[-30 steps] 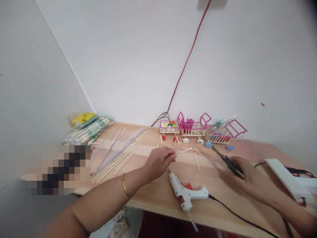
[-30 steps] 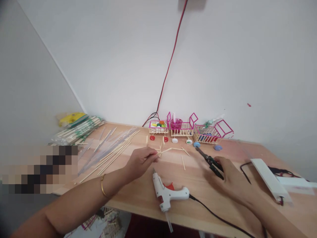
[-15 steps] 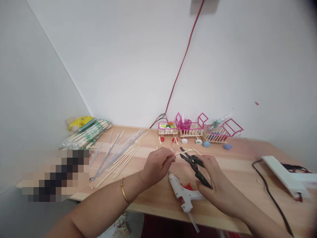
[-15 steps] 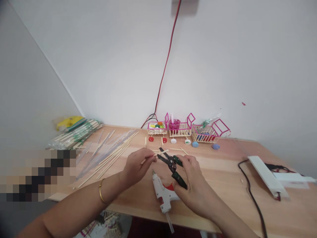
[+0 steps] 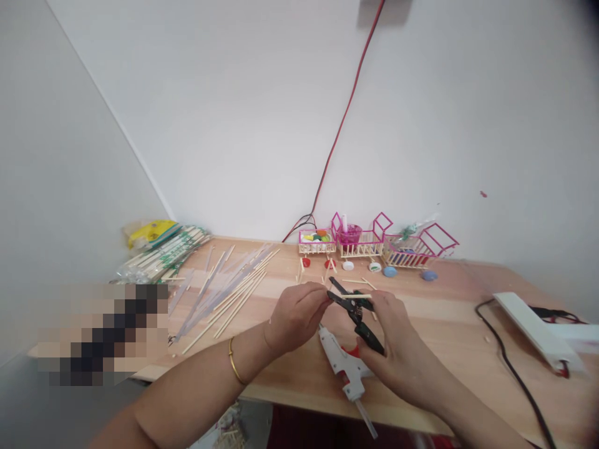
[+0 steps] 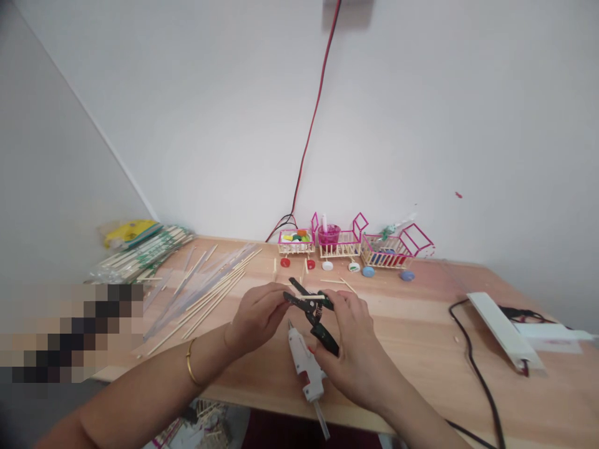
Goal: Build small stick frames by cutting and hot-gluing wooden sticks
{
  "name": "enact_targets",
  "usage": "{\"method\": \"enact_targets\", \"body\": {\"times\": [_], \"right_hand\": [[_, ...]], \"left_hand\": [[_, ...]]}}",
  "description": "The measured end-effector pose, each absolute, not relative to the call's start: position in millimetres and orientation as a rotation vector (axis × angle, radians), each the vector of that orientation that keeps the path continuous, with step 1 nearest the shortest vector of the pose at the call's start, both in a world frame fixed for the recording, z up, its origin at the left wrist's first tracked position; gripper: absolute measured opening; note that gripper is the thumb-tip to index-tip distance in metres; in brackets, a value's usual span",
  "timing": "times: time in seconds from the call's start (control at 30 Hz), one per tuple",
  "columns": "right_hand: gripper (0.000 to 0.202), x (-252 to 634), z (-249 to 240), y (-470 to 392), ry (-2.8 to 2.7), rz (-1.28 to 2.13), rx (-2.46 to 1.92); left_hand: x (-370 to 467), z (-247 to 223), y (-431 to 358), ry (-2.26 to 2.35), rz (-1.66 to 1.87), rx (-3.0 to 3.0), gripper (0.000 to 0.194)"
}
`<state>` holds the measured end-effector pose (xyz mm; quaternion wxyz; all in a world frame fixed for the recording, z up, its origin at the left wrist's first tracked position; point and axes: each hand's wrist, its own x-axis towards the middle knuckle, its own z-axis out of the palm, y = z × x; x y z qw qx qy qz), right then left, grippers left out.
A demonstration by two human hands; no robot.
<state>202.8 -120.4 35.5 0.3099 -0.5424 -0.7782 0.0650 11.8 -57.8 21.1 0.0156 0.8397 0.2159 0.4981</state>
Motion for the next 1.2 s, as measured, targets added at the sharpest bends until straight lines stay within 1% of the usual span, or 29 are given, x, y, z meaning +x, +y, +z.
{"method": "enact_targets", "body": {"times": [0.17,0.3,0.47,0.7,0.97,1.07,1.2], "right_hand": [[0.051,206,28,-118,-2.117,0.217,-1.392],[0.044,212,24,-119,-2.144,0.239,-1.382],[0.030,222,32,-123,-2.208,0.324,-1.449],[0.023,230,35,-127,-2.208,0.400,-1.599],[0.020,233,32,-128,-2.265,0.316,-1.636],[0.019,233,34,-126,-2.281,0.269,-1.644],[0.016,231,37,-124,-2.268,0.309,-1.614]], "left_hand": [[12,23,-62,0.611,1.483,2.654,0.015],[16,23,-69,0.625,1.426,2.611,0.013],[24,16,-72,0.757,1.223,2.541,0.015],[31,7,-70,0.845,1.002,2.397,0.012],[34,7,-70,0.870,0.933,2.329,0.009],[33,7,-70,0.862,0.958,2.293,0.009],[31,9,-70,0.854,1.013,2.277,0.011]]}}
